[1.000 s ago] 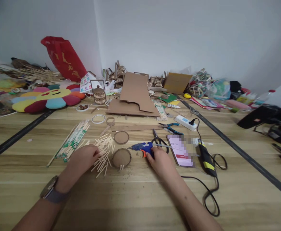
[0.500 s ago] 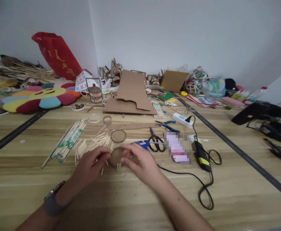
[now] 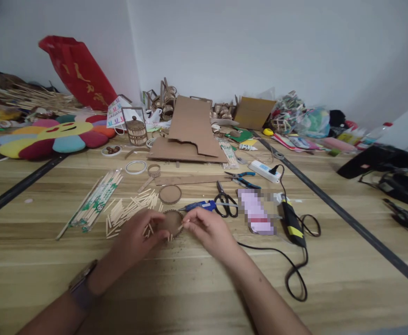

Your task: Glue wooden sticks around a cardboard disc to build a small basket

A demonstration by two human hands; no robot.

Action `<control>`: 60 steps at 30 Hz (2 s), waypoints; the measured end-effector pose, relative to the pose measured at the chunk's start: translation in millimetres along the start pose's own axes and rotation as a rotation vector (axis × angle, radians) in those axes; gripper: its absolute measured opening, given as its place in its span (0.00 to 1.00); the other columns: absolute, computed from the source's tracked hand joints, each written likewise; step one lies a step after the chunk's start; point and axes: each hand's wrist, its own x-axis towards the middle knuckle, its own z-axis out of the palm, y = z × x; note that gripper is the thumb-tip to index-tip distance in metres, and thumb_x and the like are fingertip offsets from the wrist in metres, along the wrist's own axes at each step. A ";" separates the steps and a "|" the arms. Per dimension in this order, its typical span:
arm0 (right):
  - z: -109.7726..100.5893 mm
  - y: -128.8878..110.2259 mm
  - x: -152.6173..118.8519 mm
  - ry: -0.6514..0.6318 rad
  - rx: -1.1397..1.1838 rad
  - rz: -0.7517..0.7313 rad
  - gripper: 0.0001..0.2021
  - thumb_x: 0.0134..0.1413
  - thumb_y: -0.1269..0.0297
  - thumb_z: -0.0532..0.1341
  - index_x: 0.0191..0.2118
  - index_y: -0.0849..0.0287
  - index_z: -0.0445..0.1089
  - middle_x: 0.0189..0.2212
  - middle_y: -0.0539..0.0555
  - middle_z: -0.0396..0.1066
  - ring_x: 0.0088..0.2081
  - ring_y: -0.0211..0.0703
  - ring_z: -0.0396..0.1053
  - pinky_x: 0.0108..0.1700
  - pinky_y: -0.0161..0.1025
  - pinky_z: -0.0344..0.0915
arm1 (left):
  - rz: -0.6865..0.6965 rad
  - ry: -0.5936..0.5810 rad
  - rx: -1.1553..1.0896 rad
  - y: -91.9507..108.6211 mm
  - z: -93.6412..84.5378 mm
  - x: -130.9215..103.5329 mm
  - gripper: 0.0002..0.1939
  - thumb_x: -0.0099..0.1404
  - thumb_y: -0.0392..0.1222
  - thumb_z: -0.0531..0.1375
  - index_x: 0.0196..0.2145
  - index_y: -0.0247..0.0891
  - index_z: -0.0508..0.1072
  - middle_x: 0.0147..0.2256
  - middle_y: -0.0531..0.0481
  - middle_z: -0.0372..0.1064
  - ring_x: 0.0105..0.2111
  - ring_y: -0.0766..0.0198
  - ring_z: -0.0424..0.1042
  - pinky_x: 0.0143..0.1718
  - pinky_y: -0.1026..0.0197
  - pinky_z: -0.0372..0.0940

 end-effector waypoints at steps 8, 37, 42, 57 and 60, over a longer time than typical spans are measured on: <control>19.7 11.6 0.8 -0.175 -0.254 -0.056 0.06 0.59 0.72 0.57 0.37 0.56 0.69 0.32 0.51 0.74 0.34 0.41 0.71 0.37 0.35 0.65 | 0.063 -0.259 0.223 -24.4 8.4 7.1 0.43 0.54 0.50 0.72 0.63 0.41 0.60 0.61 0.38 0.64 0.61 0.42 0.63 0.62 0.40 0.57; 33.7 28.9 -0.1 -0.120 -0.486 -0.282 0.06 0.59 0.74 0.58 0.38 0.56 0.69 0.33 0.54 0.75 0.36 0.45 0.70 0.38 0.38 0.64 | 0.081 -0.308 0.089 -34.2 18.8 10.9 0.38 0.56 0.42 0.69 0.62 0.42 0.60 0.61 0.39 0.64 0.60 0.45 0.63 0.62 0.40 0.58; 35.6 31.2 -1.3 -0.098 -0.537 -0.332 0.05 0.61 0.73 0.58 0.38 0.57 0.69 0.32 0.54 0.74 0.35 0.46 0.70 0.38 0.39 0.63 | 0.061 -0.323 0.051 -34.7 19.5 11.8 0.37 0.55 0.42 0.69 0.60 0.41 0.63 0.60 0.39 0.65 0.60 0.45 0.63 0.62 0.40 0.58; 40.4 35.7 -2.7 -0.057 -0.624 -0.384 0.05 0.61 0.73 0.56 0.38 0.58 0.68 0.31 0.56 0.73 0.35 0.47 0.70 0.37 0.39 0.64 | 0.055 -0.312 0.032 -30.0 16.7 12.9 0.33 0.54 0.43 0.70 0.57 0.41 0.67 0.58 0.40 0.67 0.59 0.45 0.64 0.62 0.41 0.58; 40.8 34.9 -2.7 -0.072 -0.617 -0.369 0.05 0.61 0.73 0.56 0.38 0.59 0.68 0.32 0.58 0.74 0.36 0.48 0.71 0.38 0.40 0.65 | 0.059 -0.324 0.042 -27.6 15.3 13.3 0.34 0.54 0.42 0.71 0.57 0.38 0.67 0.59 0.39 0.67 0.59 0.45 0.64 0.62 0.42 0.58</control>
